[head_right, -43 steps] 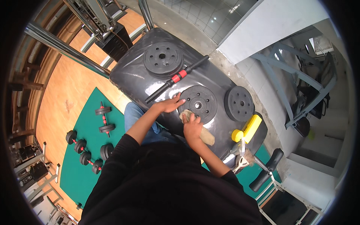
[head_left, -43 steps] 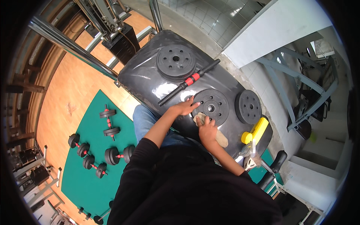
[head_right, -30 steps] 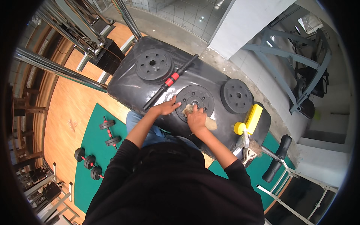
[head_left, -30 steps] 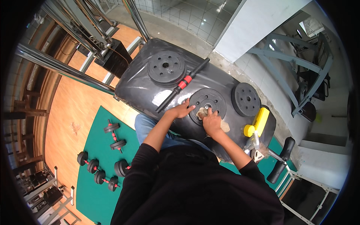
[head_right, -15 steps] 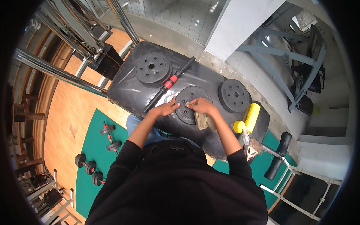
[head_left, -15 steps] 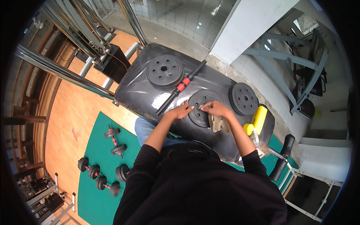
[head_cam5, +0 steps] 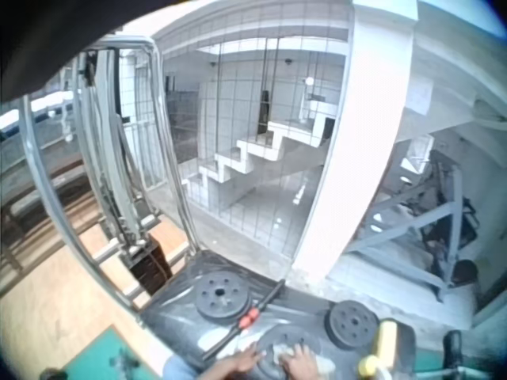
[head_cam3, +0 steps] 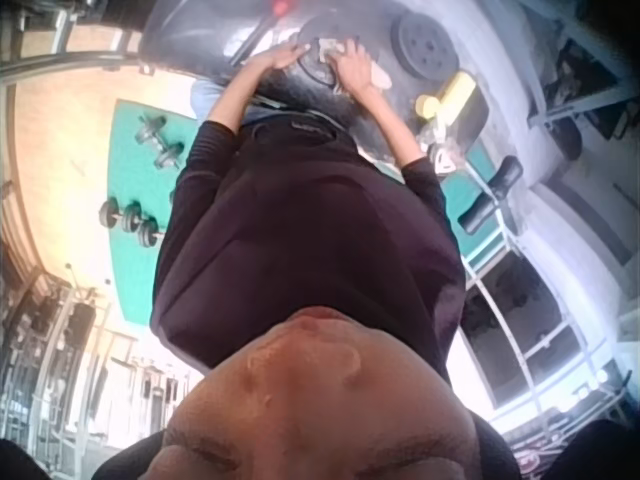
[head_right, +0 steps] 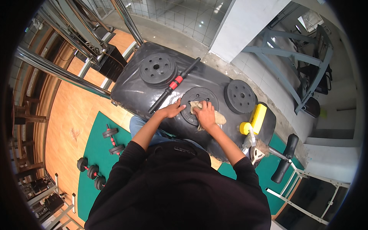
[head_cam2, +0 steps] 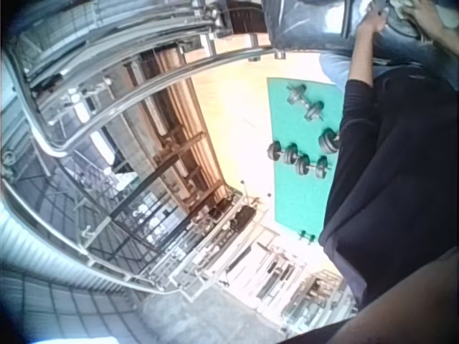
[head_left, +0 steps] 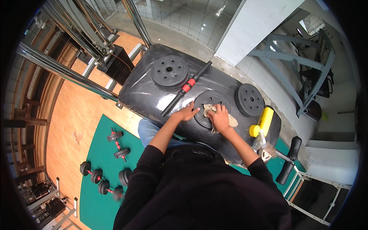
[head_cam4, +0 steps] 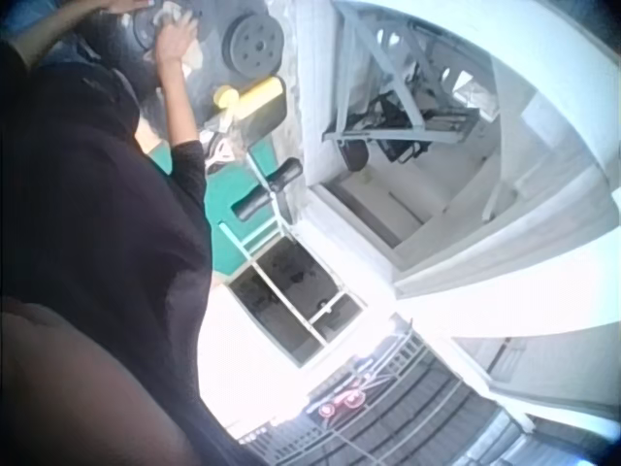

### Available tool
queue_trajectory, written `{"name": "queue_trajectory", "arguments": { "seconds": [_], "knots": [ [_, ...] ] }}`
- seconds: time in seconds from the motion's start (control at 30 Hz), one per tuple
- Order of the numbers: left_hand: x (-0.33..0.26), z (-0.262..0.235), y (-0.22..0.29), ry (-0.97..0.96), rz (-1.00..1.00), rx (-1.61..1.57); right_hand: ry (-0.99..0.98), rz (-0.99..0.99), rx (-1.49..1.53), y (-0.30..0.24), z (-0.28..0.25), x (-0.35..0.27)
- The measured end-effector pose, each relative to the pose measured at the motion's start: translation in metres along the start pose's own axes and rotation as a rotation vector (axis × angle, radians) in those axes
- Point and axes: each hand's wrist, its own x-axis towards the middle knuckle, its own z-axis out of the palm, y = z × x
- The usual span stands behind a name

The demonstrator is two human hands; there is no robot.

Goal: The person wipes a weight plate with a cloth, then places it on a barbell. They repeat this with a second plate, add red collars to secure the plates, and leave the assembled barbell on a padded bench.

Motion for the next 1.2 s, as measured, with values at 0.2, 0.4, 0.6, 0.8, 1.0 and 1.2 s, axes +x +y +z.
{"name": "queue_trajectory", "arguments": {
  "seconds": [0.2,0.4,0.6,0.8,1.0,1.2],
  "knots": [
    [0.0,-0.001,0.002,-0.006,0.005,-0.003,0.109,-0.125,-0.038,0.006,0.002,0.005],
    [0.003,0.001,-0.002,-0.012,-0.002,0.005,0.069,-0.173,0.02,0.013,0.006,0.004],
    [0.002,-0.002,-0.003,0.007,0.029,0.015,0.142,-0.204,-0.006,-0.004,0.016,0.009],
    [-0.004,0.001,0.0,0.001,0.023,-0.014,0.064,-0.218,-0.097,-0.007,0.015,0.005],
    [-0.003,0.003,-0.004,0.019,0.008,0.01,-0.174,-0.16,-0.305,-0.031,0.001,0.009],
    [0.002,0.005,-0.004,0.022,-0.005,-0.035,-0.324,-0.1,0.161,-0.004,-0.011,0.025]
  ]
}}
